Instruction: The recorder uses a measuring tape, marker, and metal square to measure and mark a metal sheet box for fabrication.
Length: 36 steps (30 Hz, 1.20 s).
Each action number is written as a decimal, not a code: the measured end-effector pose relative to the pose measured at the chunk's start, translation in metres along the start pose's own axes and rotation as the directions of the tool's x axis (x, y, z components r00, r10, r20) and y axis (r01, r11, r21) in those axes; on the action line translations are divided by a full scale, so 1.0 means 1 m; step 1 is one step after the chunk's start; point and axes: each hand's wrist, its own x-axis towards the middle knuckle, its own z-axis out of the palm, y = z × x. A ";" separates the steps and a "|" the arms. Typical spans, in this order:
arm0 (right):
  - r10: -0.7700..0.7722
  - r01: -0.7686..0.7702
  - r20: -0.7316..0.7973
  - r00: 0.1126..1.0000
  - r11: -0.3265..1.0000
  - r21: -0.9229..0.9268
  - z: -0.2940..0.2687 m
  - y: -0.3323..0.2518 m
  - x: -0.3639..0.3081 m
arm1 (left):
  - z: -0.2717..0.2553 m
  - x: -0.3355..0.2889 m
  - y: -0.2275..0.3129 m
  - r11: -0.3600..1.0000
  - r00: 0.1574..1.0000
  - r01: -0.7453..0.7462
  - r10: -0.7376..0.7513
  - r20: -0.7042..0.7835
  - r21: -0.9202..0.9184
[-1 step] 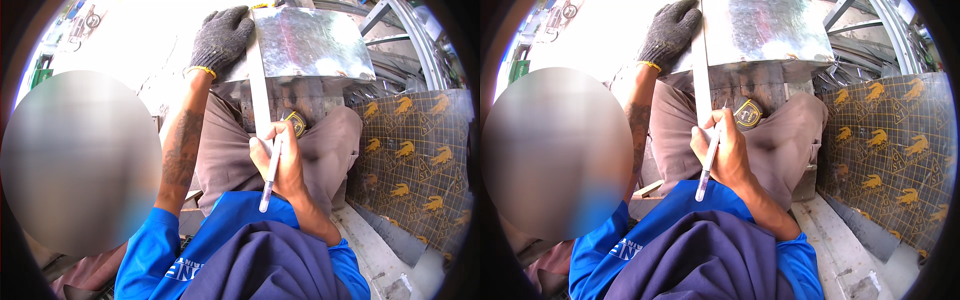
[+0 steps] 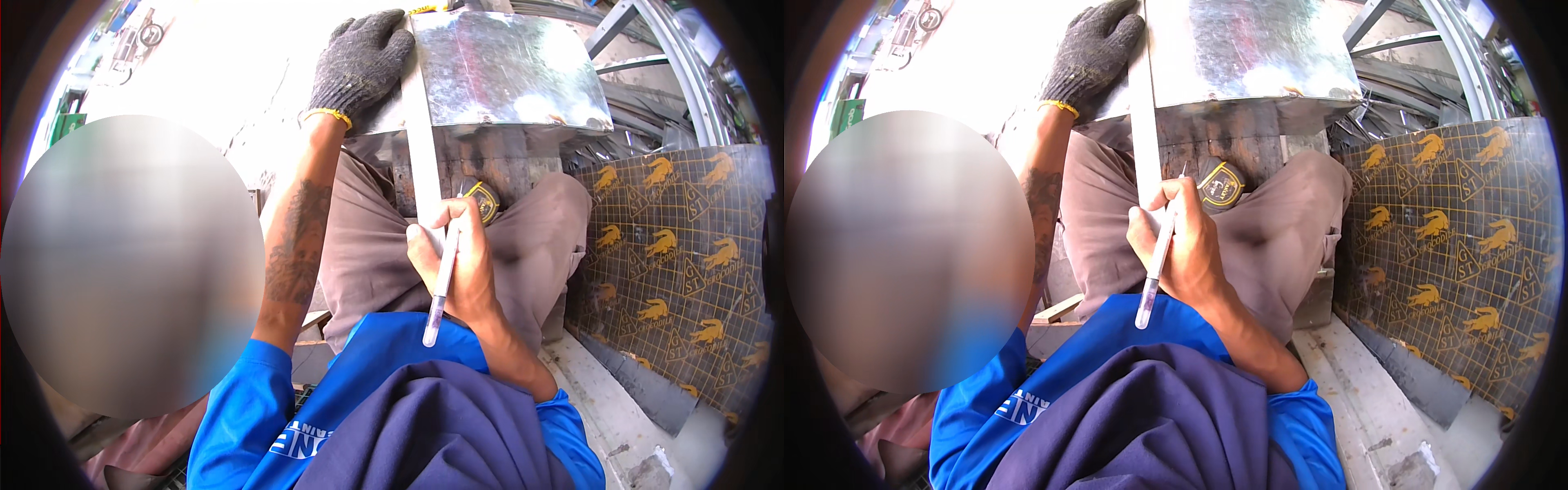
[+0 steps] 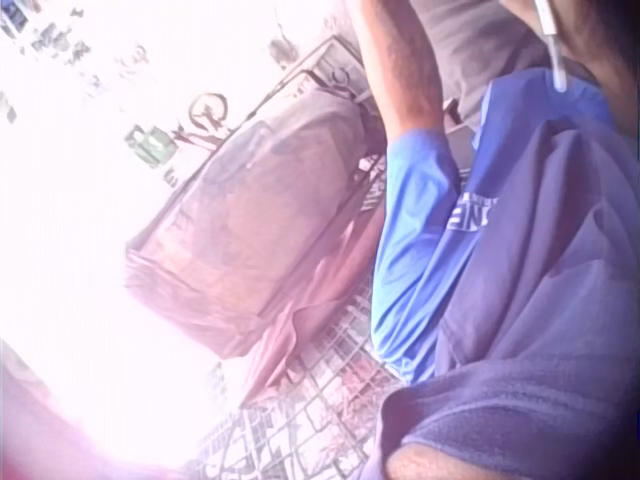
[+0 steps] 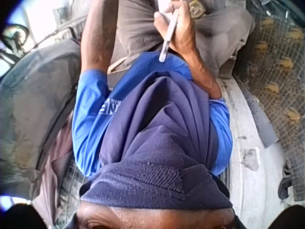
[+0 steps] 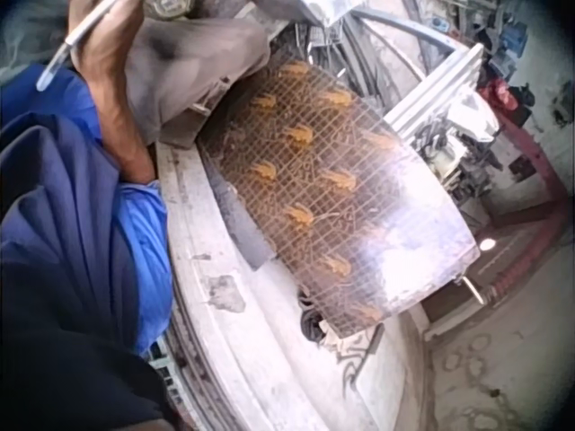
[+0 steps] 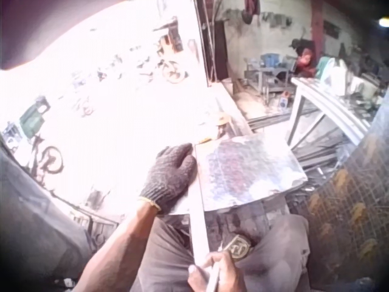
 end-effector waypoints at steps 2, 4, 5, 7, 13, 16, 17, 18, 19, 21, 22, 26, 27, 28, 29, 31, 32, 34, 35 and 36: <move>-0.014 0.014 0.002 1.000 1.000 0.003 0.001 0.000 0.000 | 0.002 0.000 -0.005 0.999 0.998 -0.046 0.047 -0.046 0.019; -0.004 0.004 0.000 1.000 1.000 0.012 0.002 0.000 -0.001 | 0.006 0.002 -0.010 0.996 0.993 -0.086 0.088 -0.076 0.030; 0.006 -0.006 -0.001 1.000 1.000 0.020 0.002 0.000 -0.001 | 0.008 0.002 -0.012 0.991 0.986 -0.125 0.129 -0.105 0.042; 0.008 -0.008 -0.007 1.000 0.999 0.031 0.003 0.001 -0.001 | 0.009 0.001 -0.012 0.994 0.990 -0.099 0.103 -0.096 0.040; -0.038 0.039 -0.039 0.999 0.999 0.030 0.004 0.008 -0.003 | 0.006 0.002 -0.008 0.998 0.996 -0.058 0.060 -0.060 0.031; 0.062 -0.052 -0.053 0.997 0.984 0.172 0.005 0.005 -0.007 | 0.009 0.001 -0.012 0.996 0.994 -0.077 0.079 -0.078 0.034; 0.160 -0.141 -0.046 0.986 0.949 0.283 0.005 0.003 -0.009 | 0.009 0.001 -0.012 0.996 0.993 -0.076 0.079 -0.090 0.036; 0.161 -0.141 -0.048 0.986 0.949 0.283 0.005 0.002 -0.010 | 0.010 0.001 -0.012 0.996 0.993 -0.077 0.080 -0.089 0.036; 0.173 -0.144 -0.068 0.983 0.941 0.308 0.005 0.001 -0.010 | 0.009 0.001 -0.012 0.997 0.994 -0.071 0.073 -0.082 0.031; 0.181 -0.141 -0.098 0.979 0.937 0.320 0.005 0.000 -0.011 | 0.009 0.001 -0.011 0.998 0.995 -0.065 0.067 -0.075 0.027; 0.182 -0.142 -0.099 0.978 0.936 0.321 0.006 -0.001 -0.012 | 0.009 0.001 -0.011 0.998 0.995 -0.057 0.059 -0.078 0.026; 0.141 -0.115 -0.078 0.987 0.956 0.271 0.008 0.001 -0.010 | 0.011 0.000 -0.011 0.997 0.992 -0.061 0.066 -0.107 0.049; 0.134 -0.109 -0.085 0.987 0.961 0.255 0.009 0.001 -0.010 | 0.011 0.001 -0.012 0.997 0.992 -0.063 0.067 -0.106 0.050; 0.128 -0.103 -0.090 0.988 0.966 0.238 0.010 0.001 -0.010 | 0.010 0.002 -0.012 0.997 0.994 -0.066 0.069 -0.089 0.036; 0.129 -0.104 -0.092 0.987 0.965 0.239 0.010 0.000 -0.010 | 0.010 0.003 -0.012 0.997 0.995 -0.070 0.071 -0.073 0.022; 0.157 -0.132 -0.081 0.984 0.957 0.260 0.010 -0.001 -0.010 | 0.009 0.003 -0.013 0.997 0.995 -0.069 0.070 -0.075 0.017; 0.158 -0.132 -0.081 0.984 0.956 0.261 0.010 -0.001 -0.010 | 0.009 0.003 -0.013 0.998 0.995 -0.067 0.068 -0.078 0.012; 0.146 -0.120 -0.085 0.986 0.958 0.259 0.010 0.001 -0.011 | 0.011 0.003 -0.013 0.997 0.994 -0.070 0.071 -0.080 0.018; 0.146 -0.120 -0.085 0.986 0.958 0.260 0.010 0.001 -0.011 | 0.011 0.004 -0.013 0.997 0.994 -0.073 0.074 -0.083 0.023; 0.137 -0.112 -0.088 0.987 0.963 0.244 0.010 0.001 -0.010 | 0.011 0.003 -0.014 0.997 0.994 -0.073 0.074 -0.083 0.024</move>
